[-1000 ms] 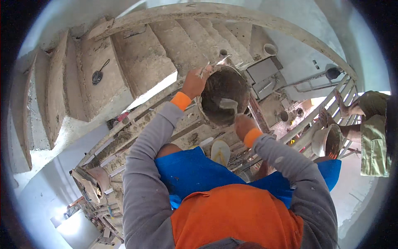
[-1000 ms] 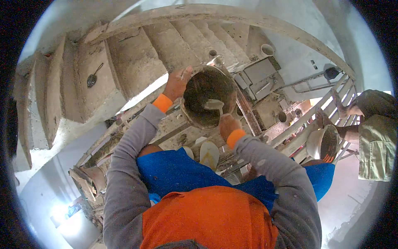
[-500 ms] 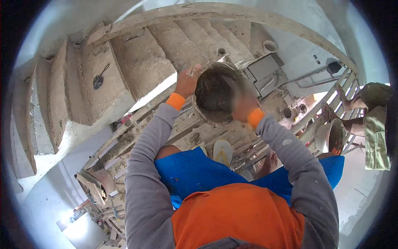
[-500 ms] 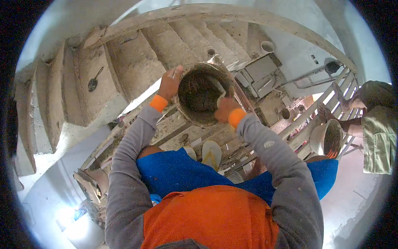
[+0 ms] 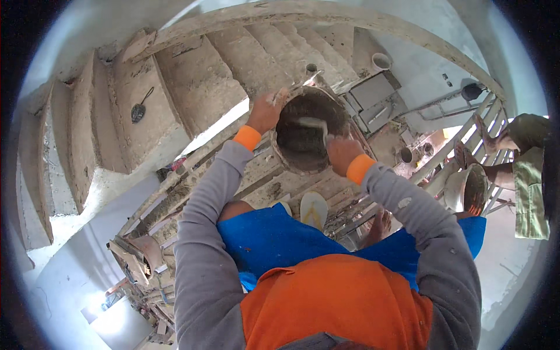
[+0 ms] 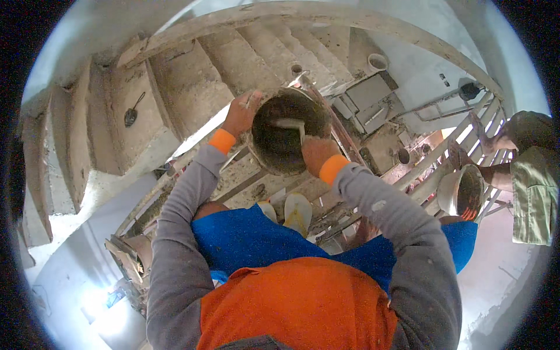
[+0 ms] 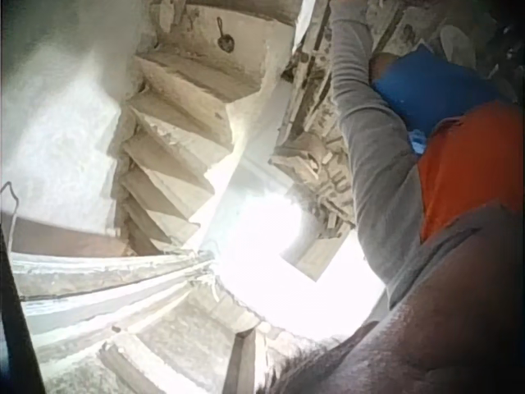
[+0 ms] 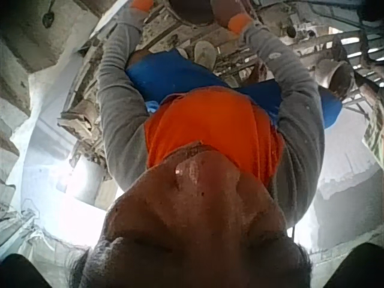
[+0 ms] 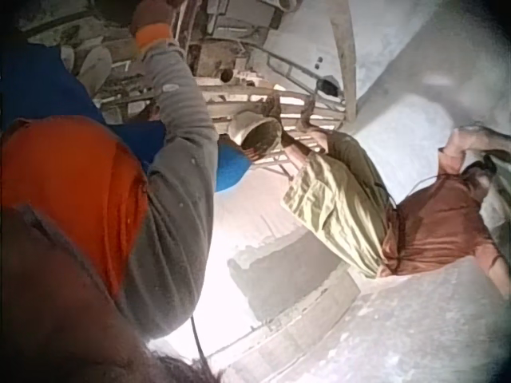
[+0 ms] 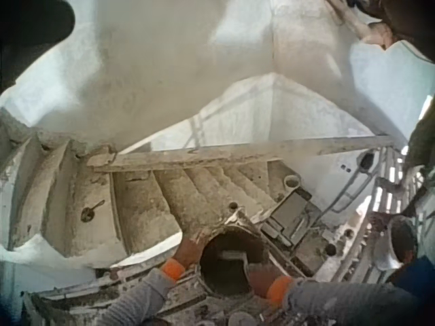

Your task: The person mixes mortar in a bucket with a trowel and applies the mortar onto the wall and ceiling corner using the trowel.

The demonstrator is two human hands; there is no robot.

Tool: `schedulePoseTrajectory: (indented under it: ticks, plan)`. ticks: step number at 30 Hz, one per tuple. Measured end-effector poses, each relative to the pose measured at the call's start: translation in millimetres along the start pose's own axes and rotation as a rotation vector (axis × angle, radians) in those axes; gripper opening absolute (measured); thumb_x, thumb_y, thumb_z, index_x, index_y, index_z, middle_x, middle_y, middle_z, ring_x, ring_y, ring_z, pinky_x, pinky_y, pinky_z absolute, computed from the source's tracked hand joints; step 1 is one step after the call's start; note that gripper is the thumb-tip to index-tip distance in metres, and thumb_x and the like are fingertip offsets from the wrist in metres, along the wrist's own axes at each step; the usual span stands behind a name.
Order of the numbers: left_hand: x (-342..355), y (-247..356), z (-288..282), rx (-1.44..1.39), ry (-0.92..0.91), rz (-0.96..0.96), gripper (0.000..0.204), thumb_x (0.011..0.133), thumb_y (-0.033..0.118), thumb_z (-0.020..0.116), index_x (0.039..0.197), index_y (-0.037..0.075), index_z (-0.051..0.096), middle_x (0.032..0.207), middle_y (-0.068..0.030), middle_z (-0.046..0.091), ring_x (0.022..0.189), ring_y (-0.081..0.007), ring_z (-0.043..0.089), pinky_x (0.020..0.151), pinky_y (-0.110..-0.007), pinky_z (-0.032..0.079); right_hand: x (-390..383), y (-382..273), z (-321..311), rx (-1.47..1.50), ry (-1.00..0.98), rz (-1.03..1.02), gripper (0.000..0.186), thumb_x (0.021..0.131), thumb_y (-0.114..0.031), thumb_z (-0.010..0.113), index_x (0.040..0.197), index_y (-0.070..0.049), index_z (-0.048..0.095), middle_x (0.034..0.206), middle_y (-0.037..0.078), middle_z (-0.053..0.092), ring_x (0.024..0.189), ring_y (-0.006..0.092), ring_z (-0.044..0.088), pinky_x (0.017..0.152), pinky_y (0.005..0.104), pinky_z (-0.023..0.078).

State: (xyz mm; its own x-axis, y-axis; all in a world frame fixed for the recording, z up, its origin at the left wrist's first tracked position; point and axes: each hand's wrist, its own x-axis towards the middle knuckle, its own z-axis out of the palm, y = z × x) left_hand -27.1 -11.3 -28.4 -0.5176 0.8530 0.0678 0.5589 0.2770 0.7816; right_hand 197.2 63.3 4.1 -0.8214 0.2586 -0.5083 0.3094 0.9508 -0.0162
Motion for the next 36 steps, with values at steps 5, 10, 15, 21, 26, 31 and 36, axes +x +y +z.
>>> schedulePoseTrajectory:
  ticks: [5,10,15,21,26,31,36]
  plan:
    - [0,6,-1,-0.033,-0.056,0.010,0.052,0.089,0.046,0.043,0.099,-0.001,0.060,0.094,-0.0252,0.060,0.088,-0.0395,0.057,0.079,-0.040,0.043,-9,-9,43,-0.127,0.298,-0.072,0.024,0.081,-0.013,0.051,0.101,-0.001,0.055,0.096,0.012,0.061,0.086,0.0255,0.063,0.066,0.0383,0.052]
    - [-5,16,-8,-0.081,-0.058,0.024,0.053,0.090,0.046,0.040,0.102,-0.001,0.059,0.092,-0.0241,0.060,0.089,-0.0385,0.057,0.079,-0.040,0.043,-1,11,-13,0.007,0.088,-0.033,0.024,0.081,-0.013,0.051,0.100,-0.001,0.055,0.092,0.013,0.061,0.086,0.0255,0.062,0.061,0.0386,0.052]
    - [5,5,5,0.048,-0.061,-0.054,0.050,0.091,0.044,0.039,0.102,-0.001,0.059,0.093,-0.0232,0.061,0.090,-0.0383,0.057,0.079,-0.041,0.043,2,5,76,-0.110,0.204,-0.060,0.025,0.075,-0.013,0.054,0.095,0.002,0.052,0.090,0.013,0.062,0.076,0.0249,0.064,0.057,0.0338,0.051]
    - [-7,32,2,0.018,-0.037,0.091,0.043,0.091,0.039,0.043,0.104,0.001,0.058,0.097,-0.0237,0.059,0.094,-0.0391,0.055,0.081,-0.041,0.042,-18,47,6,0.277,-0.199,-0.074,0.029,0.080,-0.015,0.050,0.101,0.004,0.055,0.079,0.016,0.063,0.068,0.0273,0.063,0.060,0.0364,0.051]
    - [-11,40,13,-0.080,-0.104,0.075,0.043,0.091,0.037,0.042,0.105,-0.001,0.057,0.101,-0.0262,0.057,0.095,-0.0394,0.054,0.082,-0.042,0.043,5,65,70,0.469,-0.222,-0.631,0.032,0.076,-0.023,0.056,0.095,0.002,0.058,0.072,0.017,0.062,0.064,0.0284,0.062,0.061,0.0403,0.049]
    - [-17,24,8,-0.081,-0.117,0.173,0.036,0.091,0.032,0.043,0.107,0.003,0.057,0.102,-0.0220,0.059,0.094,-0.0372,0.056,0.081,-0.041,0.044,7,43,71,1.060,-0.449,-0.357,0.036,0.077,-0.029,0.055,0.097,0.002,0.059,0.074,0.016,0.063,0.066,0.0318,0.061,0.067,0.0412,0.049]
    - [-19,6,17,-0.028,-0.030,0.375,0.032,0.091,0.029,0.043,0.109,0.006,0.057,0.105,-0.0187,0.058,0.094,-0.0367,0.055,0.083,-0.041,0.043,17,24,36,0.225,-0.314,-0.088,0.052,0.077,-0.033,0.055,0.104,0.011,0.050,0.097,0.024,0.055,0.088,0.0382,0.056,0.082,0.0430,0.043]
